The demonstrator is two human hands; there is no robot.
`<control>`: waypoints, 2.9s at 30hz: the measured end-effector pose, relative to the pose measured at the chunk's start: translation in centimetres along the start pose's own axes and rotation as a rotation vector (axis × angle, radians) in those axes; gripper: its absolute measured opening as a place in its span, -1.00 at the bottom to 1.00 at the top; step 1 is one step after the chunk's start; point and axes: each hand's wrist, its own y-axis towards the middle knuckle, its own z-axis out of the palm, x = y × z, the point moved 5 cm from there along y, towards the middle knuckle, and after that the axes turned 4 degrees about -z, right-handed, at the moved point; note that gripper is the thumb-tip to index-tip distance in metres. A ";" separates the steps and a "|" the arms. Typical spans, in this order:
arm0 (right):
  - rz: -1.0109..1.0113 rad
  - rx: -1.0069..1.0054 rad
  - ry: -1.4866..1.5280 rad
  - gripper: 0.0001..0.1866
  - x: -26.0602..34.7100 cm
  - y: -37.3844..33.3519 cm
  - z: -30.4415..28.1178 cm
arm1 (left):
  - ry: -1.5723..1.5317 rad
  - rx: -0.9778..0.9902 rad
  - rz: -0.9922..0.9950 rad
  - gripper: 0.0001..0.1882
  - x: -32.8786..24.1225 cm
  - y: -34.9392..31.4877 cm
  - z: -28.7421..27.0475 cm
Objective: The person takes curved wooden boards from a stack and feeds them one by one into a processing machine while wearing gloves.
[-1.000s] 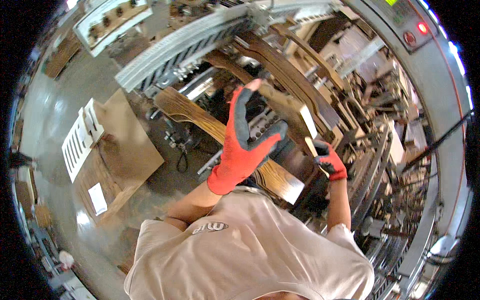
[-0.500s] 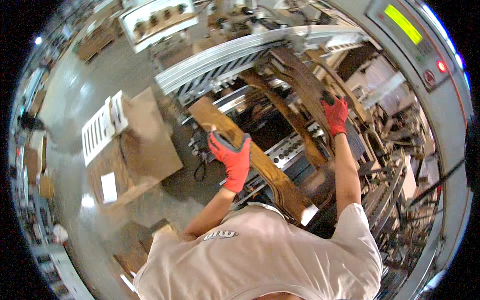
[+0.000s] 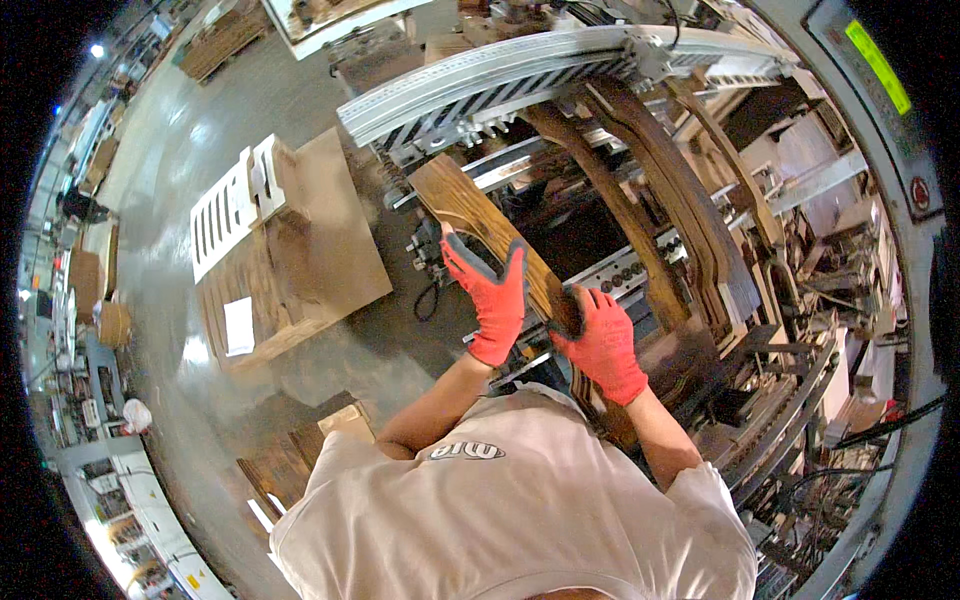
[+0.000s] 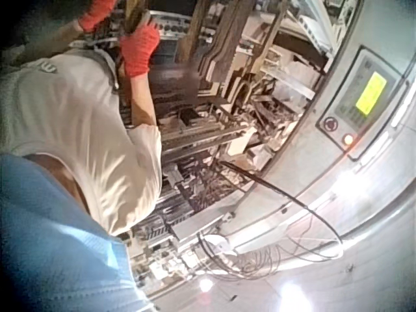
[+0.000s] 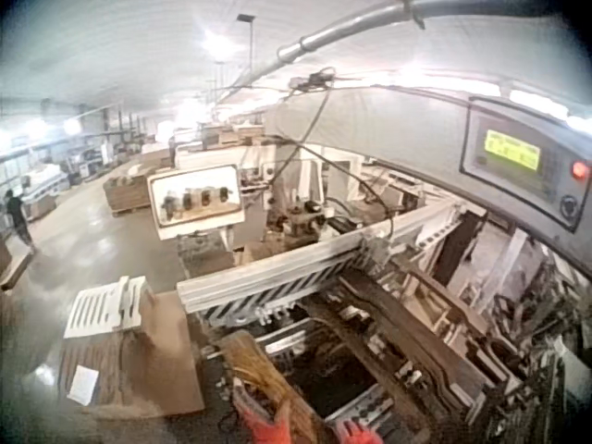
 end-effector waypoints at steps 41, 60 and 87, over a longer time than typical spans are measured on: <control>0.916 -0.704 0.673 -0.63 -25.4 -12.8 4.1 | 0.057 0.755 -0.118 -0.43 22.1 7.7 39.8; 1.198 -0.576 0.810 -0.49 -20.1 -13.1 4.2 | -0.332 1.099 -0.449 -0.64 8.4 9.3 33.4; 1.794 -0.998 0.957 -0.27 -19.5 -28.6 10.9 | -0.548 0.760 -1.045 -0.55 8.8 4.2 31.4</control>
